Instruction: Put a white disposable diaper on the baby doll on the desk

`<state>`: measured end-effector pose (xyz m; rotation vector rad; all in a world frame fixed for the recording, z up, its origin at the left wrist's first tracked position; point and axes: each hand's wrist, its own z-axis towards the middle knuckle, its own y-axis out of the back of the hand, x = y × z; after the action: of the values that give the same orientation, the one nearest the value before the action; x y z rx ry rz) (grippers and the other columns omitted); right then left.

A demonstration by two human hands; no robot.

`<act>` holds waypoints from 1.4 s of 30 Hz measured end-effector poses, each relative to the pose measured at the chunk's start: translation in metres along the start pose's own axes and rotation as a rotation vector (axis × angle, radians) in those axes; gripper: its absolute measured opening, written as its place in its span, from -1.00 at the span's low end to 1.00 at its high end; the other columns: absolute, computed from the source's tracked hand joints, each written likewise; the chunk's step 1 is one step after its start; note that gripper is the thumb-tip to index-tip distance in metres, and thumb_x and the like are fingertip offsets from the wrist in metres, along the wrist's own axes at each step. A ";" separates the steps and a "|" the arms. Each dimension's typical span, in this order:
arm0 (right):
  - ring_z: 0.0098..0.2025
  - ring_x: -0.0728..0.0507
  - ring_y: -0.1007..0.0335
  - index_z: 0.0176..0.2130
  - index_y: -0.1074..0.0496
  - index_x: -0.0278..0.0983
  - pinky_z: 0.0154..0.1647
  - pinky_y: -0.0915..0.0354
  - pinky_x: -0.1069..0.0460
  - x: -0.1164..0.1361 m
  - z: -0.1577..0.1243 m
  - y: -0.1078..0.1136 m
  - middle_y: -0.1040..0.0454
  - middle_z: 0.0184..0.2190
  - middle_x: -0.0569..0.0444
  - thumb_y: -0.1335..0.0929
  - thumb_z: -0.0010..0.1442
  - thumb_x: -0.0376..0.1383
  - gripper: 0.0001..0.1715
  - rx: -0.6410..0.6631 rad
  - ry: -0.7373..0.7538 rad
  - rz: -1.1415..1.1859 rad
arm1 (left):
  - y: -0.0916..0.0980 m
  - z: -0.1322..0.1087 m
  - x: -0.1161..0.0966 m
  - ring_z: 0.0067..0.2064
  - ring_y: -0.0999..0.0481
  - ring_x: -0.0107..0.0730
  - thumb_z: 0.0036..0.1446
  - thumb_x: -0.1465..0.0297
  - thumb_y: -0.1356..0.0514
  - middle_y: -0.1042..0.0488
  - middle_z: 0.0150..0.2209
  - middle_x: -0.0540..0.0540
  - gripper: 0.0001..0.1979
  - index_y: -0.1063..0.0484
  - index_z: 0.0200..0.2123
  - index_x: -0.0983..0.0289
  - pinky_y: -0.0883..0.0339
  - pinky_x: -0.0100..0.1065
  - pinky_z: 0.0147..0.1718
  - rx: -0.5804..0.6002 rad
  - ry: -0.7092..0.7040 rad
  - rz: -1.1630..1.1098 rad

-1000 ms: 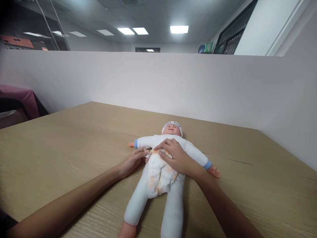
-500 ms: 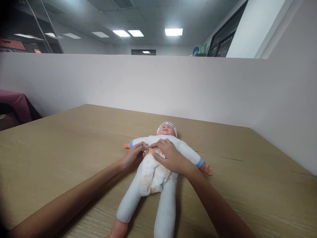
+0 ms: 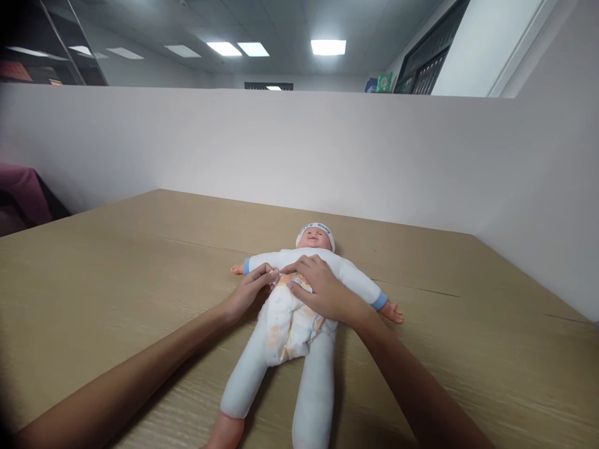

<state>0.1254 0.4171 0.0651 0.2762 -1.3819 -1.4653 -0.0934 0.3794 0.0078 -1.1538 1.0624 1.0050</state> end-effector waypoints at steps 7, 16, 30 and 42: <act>0.16 -0.28 -0.31 0.13 -0.46 -0.08 0.29 -0.18 -0.26 -0.001 0.000 -0.001 -0.50 0.03 0.02 -0.29 0.45 -0.21 -0.69 -0.001 -0.008 0.007 | 0.000 -0.003 0.000 -0.38 -0.22 -0.43 0.24 0.01 -0.28 -0.29 -0.42 -0.05 -0.57 -0.32 -0.38 0.24 -0.08 -0.37 -0.35 0.051 0.039 -0.024; 0.17 -0.29 -0.30 0.14 -0.46 -0.07 0.29 -0.19 -0.28 -0.002 0.000 -0.002 -0.50 0.04 0.01 -0.27 0.46 -0.18 -0.68 -0.005 0.005 0.006 | -0.004 -0.003 0.004 -0.37 -0.21 -0.43 0.22 0.02 -0.30 -0.28 -0.41 -0.05 -0.58 -0.34 -0.37 0.25 -0.05 -0.37 -0.34 -0.007 -0.010 0.027; 0.17 -0.30 -0.30 0.24 -0.39 -0.06 0.27 -0.22 -0.27 0.000 0.001 -0.003 -0.51 0.07 0.01 -0.30 0.45 -0.19 -0.58 -0.024 -0.005 0.003 | -0.017 -0.001 0.007 -0.42 -0.15 -0.52 0.06 0.03 -0.44 -0.22 -0.45 -0.11 -0.50 -0.30 -0.37 0.26 0.00 -0.43 -0.43 -0.014 0.007 -0.076; 0.15 -0.31 -0.30 0.24 -0.39 -0.05 0.26 -0.22 -0.28 -0.001 0.002 -0.006 -0.51 0.04 0.01 -0.30 0.46 -0.18 -0.60 -0.046 0.015 0.025 | -0.015 0.001 0.013 -0.46 -0.10 -0.56 -0.02 0.06 -0.51 -0.15 -0.48 -0.16 -0.47 -0.29 -0.33 0.24 0.00 -0.45 -0.46 -0.035 0.020 -0.100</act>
<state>0.1213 0.4175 0.0601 0.2388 -1.3335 -1.4696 -0.0762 0.3794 -0.0015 -1.2354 0.9962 0.9388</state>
